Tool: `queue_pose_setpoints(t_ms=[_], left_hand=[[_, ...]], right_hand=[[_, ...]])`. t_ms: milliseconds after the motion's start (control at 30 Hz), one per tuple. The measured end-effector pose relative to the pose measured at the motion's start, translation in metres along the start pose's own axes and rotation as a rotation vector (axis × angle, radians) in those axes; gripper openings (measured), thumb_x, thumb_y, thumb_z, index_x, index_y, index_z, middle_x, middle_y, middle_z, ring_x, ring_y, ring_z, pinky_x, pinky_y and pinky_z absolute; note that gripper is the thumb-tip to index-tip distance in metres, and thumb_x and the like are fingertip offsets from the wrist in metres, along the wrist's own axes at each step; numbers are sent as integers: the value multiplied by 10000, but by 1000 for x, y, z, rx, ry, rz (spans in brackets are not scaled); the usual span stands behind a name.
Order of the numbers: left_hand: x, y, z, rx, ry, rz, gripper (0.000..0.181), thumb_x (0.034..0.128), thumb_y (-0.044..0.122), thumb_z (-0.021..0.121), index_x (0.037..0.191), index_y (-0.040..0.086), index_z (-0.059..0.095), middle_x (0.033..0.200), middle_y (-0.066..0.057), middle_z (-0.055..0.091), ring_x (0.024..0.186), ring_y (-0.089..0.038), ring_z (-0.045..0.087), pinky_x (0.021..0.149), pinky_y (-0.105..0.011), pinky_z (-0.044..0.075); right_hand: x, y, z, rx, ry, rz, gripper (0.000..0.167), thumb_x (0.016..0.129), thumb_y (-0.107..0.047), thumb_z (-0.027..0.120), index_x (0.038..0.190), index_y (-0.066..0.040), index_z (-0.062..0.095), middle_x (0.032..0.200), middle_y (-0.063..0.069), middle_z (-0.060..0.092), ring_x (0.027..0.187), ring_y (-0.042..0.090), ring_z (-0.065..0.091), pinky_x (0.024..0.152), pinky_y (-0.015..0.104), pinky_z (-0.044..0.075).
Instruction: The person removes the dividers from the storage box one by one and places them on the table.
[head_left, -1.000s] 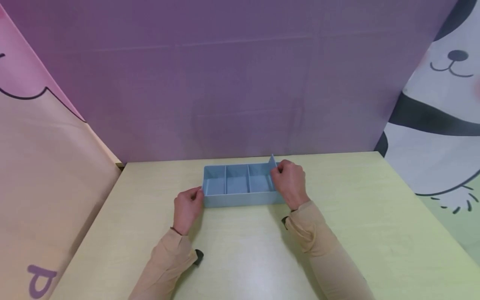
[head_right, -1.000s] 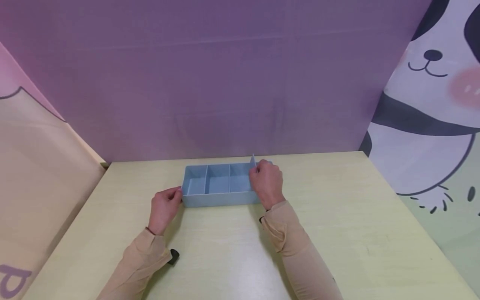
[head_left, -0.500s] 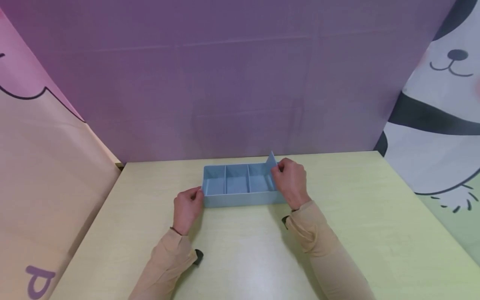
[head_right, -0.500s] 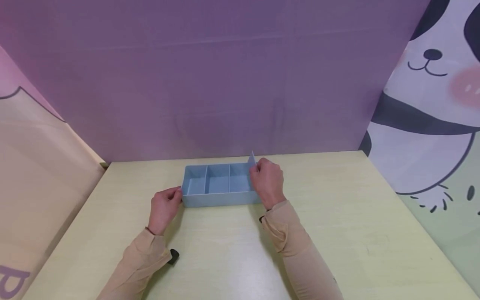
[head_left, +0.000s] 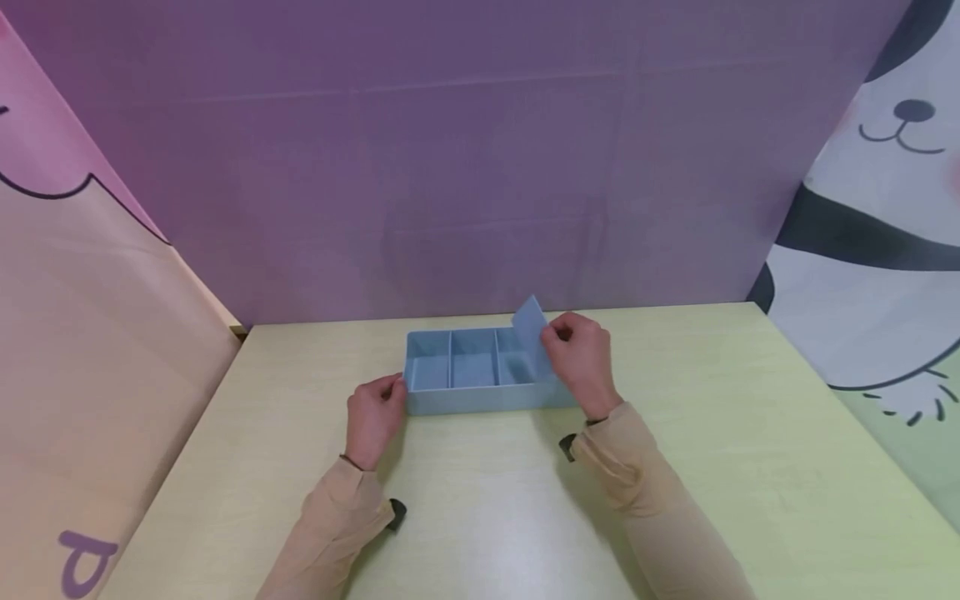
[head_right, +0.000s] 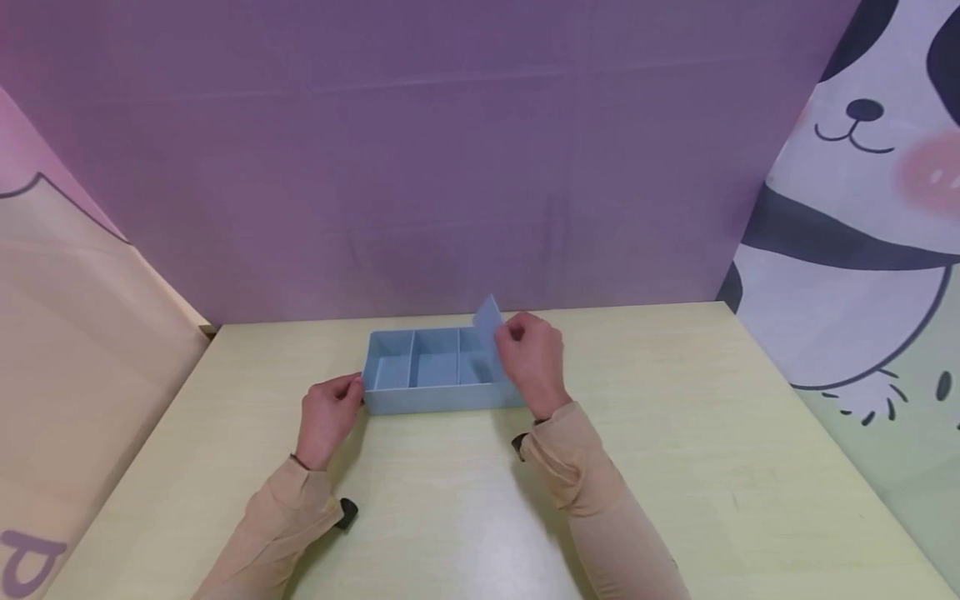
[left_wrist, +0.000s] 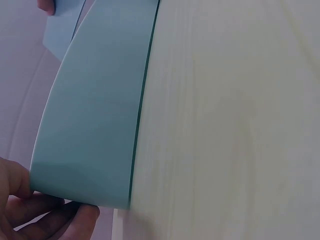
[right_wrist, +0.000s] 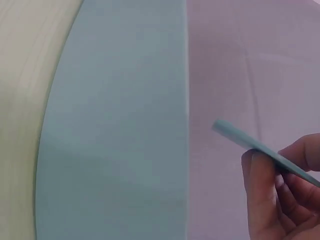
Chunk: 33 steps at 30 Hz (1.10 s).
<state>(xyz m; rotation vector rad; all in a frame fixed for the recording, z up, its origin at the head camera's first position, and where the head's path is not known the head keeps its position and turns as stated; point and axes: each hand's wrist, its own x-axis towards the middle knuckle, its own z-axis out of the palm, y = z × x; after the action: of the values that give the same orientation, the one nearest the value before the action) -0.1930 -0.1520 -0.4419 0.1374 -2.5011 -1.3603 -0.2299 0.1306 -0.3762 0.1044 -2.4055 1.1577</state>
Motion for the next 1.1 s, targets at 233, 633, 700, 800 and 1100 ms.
queue_pose_setpoints(t_ms=[233,633,700,800,1100], left_hand=[[-1,1,-1,6,0,4,291,934,137,537,1111,-38,688,1042,-185,695,923,-265,650,766,-427,504],[-1,0,-1,12,-7,13,291,941,146,535,1114,-29,690,1046,-177,697,852,-238,632,664,-301,462],[-1,0,-1,13,-7,18,291,941,146,535,1112,-30,691,1045,-177,697,859,-240,634,672,-308,465],[-1,0,-1,13,-6,20,293,941,148,534,1112,-32,690,1046,-178,696,875,-246,638,697,-338,479],[-1,0,-2,10,-15,17,294,946,145,533,1123,-35,683,1057,-180,693,890,-246,638,725,-371,492]], right_hand=[[0,-5,-2,40,-81,114,154,852,-180,621,825,-66,722,754,65,655,683,211,556,623,326,433],[-4,-7,0,132,-177,175,158,874,-170,638,864,-35,719,758,80,623,667,217,518,573,308,420],[-5,-8,1,142,-197,182,158,874,-174,641,875,-39,722,781,78,632,689,214,524,588,305,425],[-8,-9,3,173,-232,202,161,881,-177,638,906,-41,720,834,79,644,727,209,536,600,304,443],[-16,-13,15,243,-278,211,151,885,-144,635,930,-18,705,825,99,630,729,212,553,572,295,468]])
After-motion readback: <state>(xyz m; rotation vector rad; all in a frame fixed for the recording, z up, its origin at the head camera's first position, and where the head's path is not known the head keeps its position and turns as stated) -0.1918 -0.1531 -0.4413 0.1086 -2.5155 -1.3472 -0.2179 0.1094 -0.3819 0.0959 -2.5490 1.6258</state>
